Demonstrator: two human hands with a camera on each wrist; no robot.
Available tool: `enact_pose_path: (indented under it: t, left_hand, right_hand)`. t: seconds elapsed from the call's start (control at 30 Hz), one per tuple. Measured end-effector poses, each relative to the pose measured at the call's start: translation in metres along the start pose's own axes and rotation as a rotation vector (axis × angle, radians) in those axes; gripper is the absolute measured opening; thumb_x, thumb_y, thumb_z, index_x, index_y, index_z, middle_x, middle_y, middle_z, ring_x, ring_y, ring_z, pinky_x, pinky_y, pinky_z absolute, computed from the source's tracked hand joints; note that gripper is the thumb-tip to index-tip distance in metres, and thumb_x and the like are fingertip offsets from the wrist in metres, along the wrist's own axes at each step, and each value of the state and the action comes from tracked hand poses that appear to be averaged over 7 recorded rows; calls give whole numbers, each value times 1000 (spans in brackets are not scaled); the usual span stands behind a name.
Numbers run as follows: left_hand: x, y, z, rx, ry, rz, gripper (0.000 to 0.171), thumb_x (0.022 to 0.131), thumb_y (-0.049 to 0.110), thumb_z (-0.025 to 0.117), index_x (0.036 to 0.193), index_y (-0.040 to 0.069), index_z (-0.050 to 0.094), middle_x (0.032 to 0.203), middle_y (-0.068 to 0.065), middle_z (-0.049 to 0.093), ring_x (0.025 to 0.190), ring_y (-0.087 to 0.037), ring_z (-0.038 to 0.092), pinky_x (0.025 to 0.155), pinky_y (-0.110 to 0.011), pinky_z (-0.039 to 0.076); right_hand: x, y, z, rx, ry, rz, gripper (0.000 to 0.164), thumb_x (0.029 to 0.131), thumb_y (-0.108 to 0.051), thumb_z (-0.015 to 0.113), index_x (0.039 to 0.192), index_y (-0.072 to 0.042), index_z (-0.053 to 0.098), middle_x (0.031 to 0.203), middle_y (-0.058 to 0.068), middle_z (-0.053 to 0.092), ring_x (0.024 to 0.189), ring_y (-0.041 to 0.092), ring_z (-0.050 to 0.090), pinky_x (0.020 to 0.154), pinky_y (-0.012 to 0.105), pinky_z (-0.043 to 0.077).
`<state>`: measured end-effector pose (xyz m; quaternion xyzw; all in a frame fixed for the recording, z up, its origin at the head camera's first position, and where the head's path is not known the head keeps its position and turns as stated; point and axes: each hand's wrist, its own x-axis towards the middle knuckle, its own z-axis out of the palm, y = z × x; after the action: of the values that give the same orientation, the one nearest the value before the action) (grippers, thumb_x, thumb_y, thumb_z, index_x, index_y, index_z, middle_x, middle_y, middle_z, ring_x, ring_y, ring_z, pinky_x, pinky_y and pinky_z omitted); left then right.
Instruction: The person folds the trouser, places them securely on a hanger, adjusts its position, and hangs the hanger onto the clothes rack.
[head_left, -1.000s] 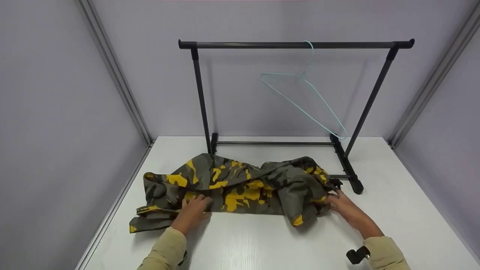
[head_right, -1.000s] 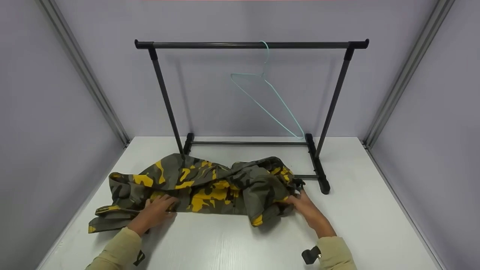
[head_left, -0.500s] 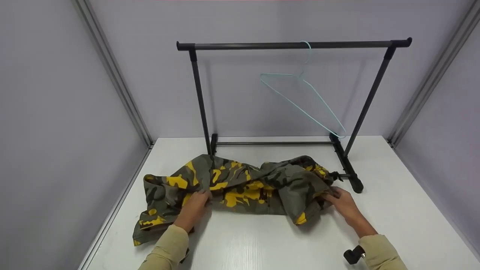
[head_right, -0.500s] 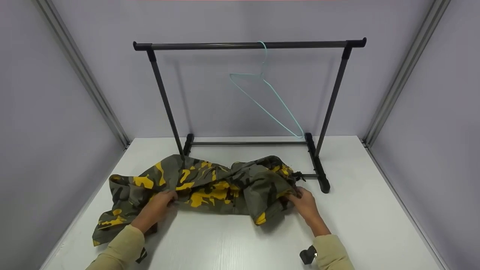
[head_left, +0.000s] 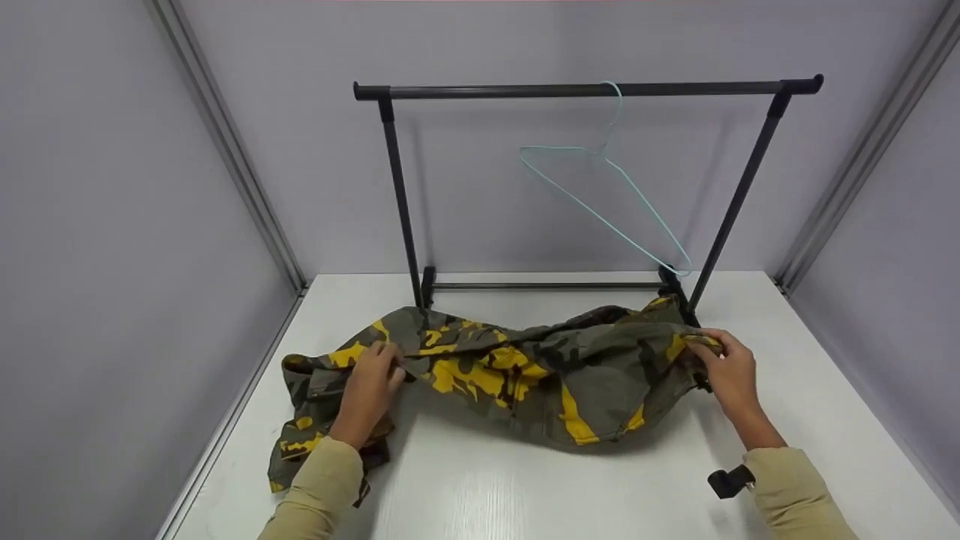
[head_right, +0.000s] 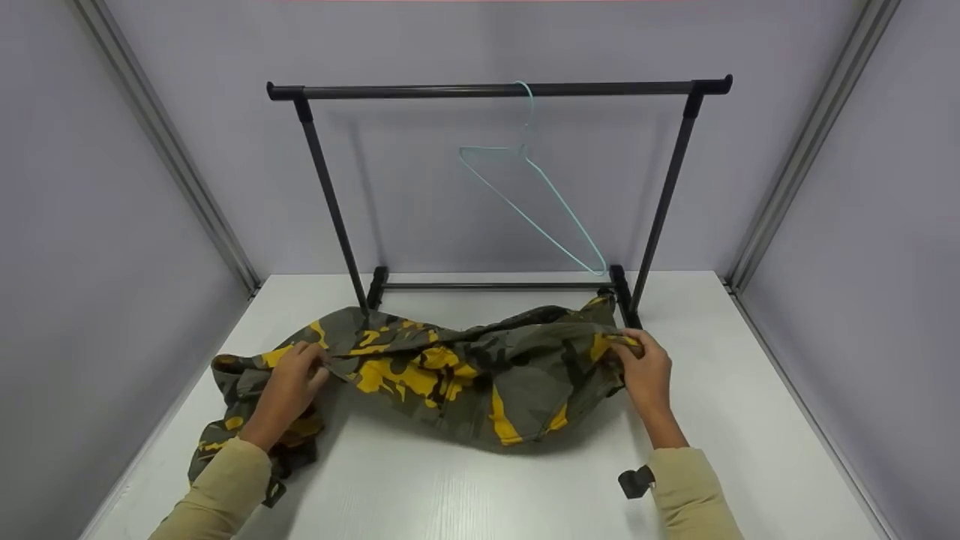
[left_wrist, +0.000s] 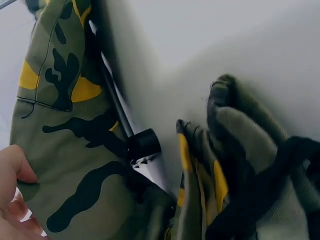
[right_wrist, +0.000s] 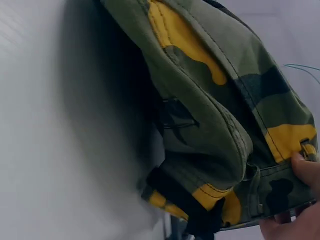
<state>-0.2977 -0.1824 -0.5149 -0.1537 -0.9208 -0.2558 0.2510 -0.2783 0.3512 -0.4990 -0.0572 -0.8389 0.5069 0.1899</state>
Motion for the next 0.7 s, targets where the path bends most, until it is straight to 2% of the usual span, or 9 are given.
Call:
enact_pose_path:
  t: [0.2, 0.27, 0.3, 0.37, 0.5, 0.6, 0.7]
  left_hand:
    - [-1, -7, -15, -43, 118, -34, 7, 86, 2, 58, 85, 9, 56, 84, -3, 47, 74, -18, 40, 62, -32, 36]
    - [-1, -11, -19, -49, 126, -55, 7, 87, 3, 56, 84, 9, 56, 84, -3, 47, 74, -19, 41, 62, -33, 36]
    - [-1, -14, -21, -55, 109, -68, 7, 87, 3, 55, 83, 10, 55, 83, -3, 48, 74, -20, 41, 63, -34, 36]
    - [-3, -19, -26, -79, 30, -107, 10, 87, 3, 55, 81, 11, 54, 80, -2, 47, 74, -19, 44, 65, -34, 37]
    - [-10, -27, -32, -151, -248, -166, 16, 85, -1, 57, 80, 12, 52, 78, 0, 47, 73, -17, 46, 65, -35, 38]
    - [-15, -31, -33, -201, -429, -156, 14, 85, -2, 58, 84, 11, 53, 83, -1, 48, 74, -18, 45, 66, -35, 39]
    - [-21, -34, -31, -220, -529, -119, 12, 85, -1, 57, 91, 10, 57, 90, -2, 50, 81, -19, 45, 70, -38, 40]
  right_hand:
    - [0, 4, -9, -33, 34, -2, 37, 89, -36, 60, 112, -7, 62, 105, 4, 61, 88, 7, 56, 66, 17, 48]
    - [-3, 10, -10, -53, 16, 14, 38, 89, -37, 60, 113, -7, 62, 106, 5, 62, 86, 5, 56, 66, 17, 48]
    - [-4, 13, -10, -67, -1, 27, 39, 90, -38, 59, 114, -7, 61, 107, 7, 62, 85, 5, 56, 66, 18, 47]
    - [-8, 20, -11, -102, -55, 61, 43, 90, -40, 57, 115, -5, 60, 108, 10, 62, 85, 6, 56, 66, 19, 47]
    - [-15, 32, -15, -132, -204, 135, 50, 92, -44, 52, 119, -1, 57, 110, 14, 59, 85, 12, 54, 67, 25, 46]
    - [-16, 37, -17, -136, -280, 173, 55, 93, -47, 49, 120, 1, 55, 107, 13, 57, 82, 16, 50, 65, 29, 44]
    - [-15, 42, -17, -122, -326, 201, 58, 93, -49, 48, 120, 2, 53, 106, 13, 55, 82, 19, 48, 66, 30, 42]
